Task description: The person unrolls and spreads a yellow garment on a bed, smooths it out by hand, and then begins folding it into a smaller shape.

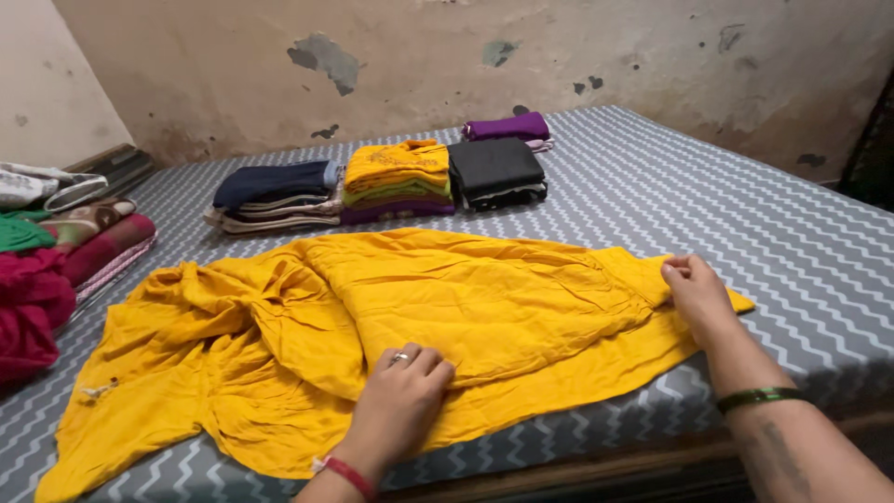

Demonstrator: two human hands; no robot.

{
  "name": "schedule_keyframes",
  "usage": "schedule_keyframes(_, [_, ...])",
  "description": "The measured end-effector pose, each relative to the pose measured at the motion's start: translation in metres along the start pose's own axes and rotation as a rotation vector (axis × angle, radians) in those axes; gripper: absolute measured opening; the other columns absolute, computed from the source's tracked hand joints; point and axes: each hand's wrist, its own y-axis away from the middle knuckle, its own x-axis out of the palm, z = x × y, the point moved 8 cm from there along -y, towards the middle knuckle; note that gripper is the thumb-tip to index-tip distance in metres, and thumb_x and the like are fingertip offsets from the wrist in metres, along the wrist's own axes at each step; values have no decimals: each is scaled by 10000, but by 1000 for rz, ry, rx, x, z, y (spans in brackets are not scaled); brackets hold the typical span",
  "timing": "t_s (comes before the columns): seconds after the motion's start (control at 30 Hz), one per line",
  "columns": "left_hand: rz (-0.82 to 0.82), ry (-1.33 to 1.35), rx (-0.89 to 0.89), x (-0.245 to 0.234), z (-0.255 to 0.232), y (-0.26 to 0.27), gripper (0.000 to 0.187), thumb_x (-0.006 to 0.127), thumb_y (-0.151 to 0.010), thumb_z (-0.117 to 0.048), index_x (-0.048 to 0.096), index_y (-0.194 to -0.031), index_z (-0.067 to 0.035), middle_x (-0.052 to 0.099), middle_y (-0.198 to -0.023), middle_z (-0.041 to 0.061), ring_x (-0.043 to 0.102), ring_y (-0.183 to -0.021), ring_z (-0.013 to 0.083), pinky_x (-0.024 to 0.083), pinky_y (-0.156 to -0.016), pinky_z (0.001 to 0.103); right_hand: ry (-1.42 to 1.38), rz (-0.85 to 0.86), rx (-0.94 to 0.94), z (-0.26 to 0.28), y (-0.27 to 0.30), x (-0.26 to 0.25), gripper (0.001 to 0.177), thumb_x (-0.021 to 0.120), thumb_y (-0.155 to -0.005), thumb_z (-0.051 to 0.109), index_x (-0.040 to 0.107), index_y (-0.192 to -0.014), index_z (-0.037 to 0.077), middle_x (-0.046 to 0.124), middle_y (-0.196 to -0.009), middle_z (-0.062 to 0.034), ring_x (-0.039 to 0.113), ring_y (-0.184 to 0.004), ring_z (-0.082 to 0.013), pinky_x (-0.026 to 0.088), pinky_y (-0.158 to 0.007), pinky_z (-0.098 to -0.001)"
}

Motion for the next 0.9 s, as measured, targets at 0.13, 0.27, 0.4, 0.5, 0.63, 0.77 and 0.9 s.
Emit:
schedule_keyframes(0.13, [83, 5, 14, 20, -9, -16, 96, 643, -826, -167, 645, -910, -121, 642, -912, 67, 618, -937, 276, 476, -802, 421, 106, -3, -41, 30, -11, 3, 329, 667, -1007, 253, 691, -1243, 25, 715, -1127, -127, 659, -919, -171, 534, -705, -320])
schedule_keyframes(0.27, [107, 60, -44, 34, -11, -28, 62, 646, -834, -141, 637, -889, -115, 644, -877, 81, 641, -894, 287, 503, -762, 429, 79, 172, 266, 43, -7, 26, 409, 728, -950, 229, 605, -1316, 94, 680, -1057, -157, 648, -719, -236, 549, -590, -361])
schedule_keyframes(0.4, [49, 185, -103, 24, -14, -31, 90, 687, -794, -155, 640, -855, -110, 641, -825, 93, 651, -822, 314, 516, -705, 443, 189, 458, 90, 57, 3, 57, 465, 675, -917, 79, 672, -1372, 174, 717, -1011, -185, 644, -673, -184, 547, -566, -338])
schedule_keyframes(0.5, [-48, 290, -50, 3, -25, -36, 54, 683, -855, -128, 639, -881, -114, 628, -815, 84, 654, -782, 308, 518, -672, 433, 208, 408, 0, 66, -7, 50, 408, 620, -938, 43, 701, -1329, 129, 750, -1084, -86, 687, -722, -169, 578, -603, -333])
schedule_keyframes(0.63, [-97, 354, 80, -8, -49, -41, 57, 665, -874, -132, 645, -926, -118, 611, -804, 73, 650, -762, 292, 511, -649, 419, 168, 298, 6, 72, -18, -8, 406, 589, -970, 62, 677, -1356, 150, 723, -1158, -7, 669, -746, -169, 545, -653, -322])
schedule_keyframes(0.77, [-53, 370, 99, 15, -60, -47, 93, 675, -898, -159, 604, -856, -117, 598, -770, 76, 645, -752, 300, 503, -648, 434, 188, 283, 113, 37, -27, -59, 382, 619, -968, 63, 701, -1338, 102, 737, -1144, -41, 679, -884, -163, 530, -750, -336])
schedule_keyframes(0.9, [-35, 385, 63, 35, -62, -45, 131, 689, -887, -187, 599, -824, -116, 604, -764, 81, 644, -721, 313, 502, -608, 446, 86, 370, 178, -18, -24, -62, 299, 631, -979, 98, 725, -1254, 27, 758, -1106, -73, 690, -952, -150, 550, -860, -299])
